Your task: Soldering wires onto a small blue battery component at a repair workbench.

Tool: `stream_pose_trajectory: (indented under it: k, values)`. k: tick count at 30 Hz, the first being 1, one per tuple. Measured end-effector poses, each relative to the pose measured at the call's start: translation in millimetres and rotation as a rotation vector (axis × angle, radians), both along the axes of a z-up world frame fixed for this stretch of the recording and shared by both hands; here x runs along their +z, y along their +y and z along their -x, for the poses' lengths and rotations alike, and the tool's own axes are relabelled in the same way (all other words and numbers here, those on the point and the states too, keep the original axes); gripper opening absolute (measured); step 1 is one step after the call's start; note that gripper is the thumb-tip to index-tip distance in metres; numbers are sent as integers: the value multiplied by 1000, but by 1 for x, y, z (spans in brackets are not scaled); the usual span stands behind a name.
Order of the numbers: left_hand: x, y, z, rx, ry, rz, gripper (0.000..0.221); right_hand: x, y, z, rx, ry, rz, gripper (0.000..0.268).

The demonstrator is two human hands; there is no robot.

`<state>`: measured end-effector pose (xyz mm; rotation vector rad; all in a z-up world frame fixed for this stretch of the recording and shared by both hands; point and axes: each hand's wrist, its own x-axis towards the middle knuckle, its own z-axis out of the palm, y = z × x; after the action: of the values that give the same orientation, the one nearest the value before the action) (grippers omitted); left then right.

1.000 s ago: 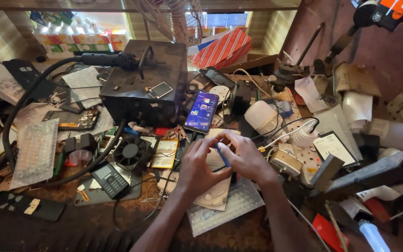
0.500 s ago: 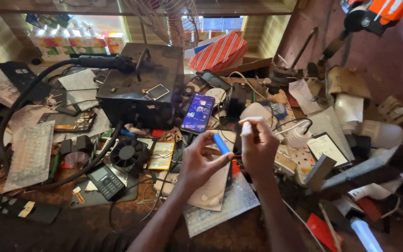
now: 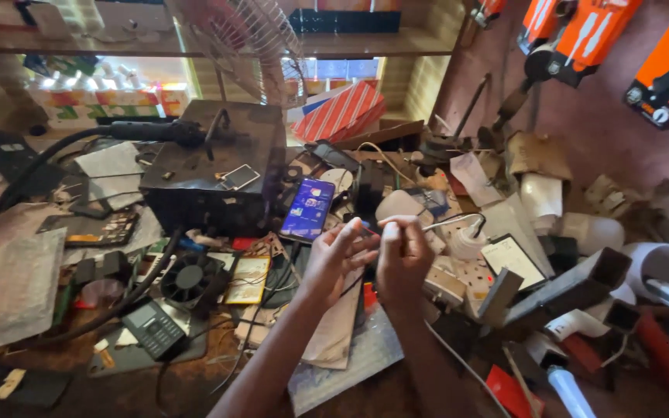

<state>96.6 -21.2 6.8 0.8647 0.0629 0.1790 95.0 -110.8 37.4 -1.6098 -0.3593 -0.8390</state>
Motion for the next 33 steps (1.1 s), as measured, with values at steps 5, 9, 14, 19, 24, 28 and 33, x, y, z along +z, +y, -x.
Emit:
stream_pose_trajectory:
  k: [5,9,14,19,24,28,33]
  values:
    - [-3,9,4,13,11,22,39,-2,7,4,53,83,30,14]
    - [-17,20,0,19,-18,-25,39,-1,14,6,98,159,73,13]
    - [-18,21,0,28,3,5,38,6,17,14,137,216,85,16]
    - [-24,28,-2,-36,-8,7,41,-7,17,4,339,228,1,17]
    - [-16,26,6,-36,23,-48,40,-1,17,11,352,262,120,15]
    - [-18,26,3,-45,24,-43,40,-5,19,9,345,255,114,12]
    - [-15,27,4,-49,26,-22,39,-14,19,3,347,249,101,8]
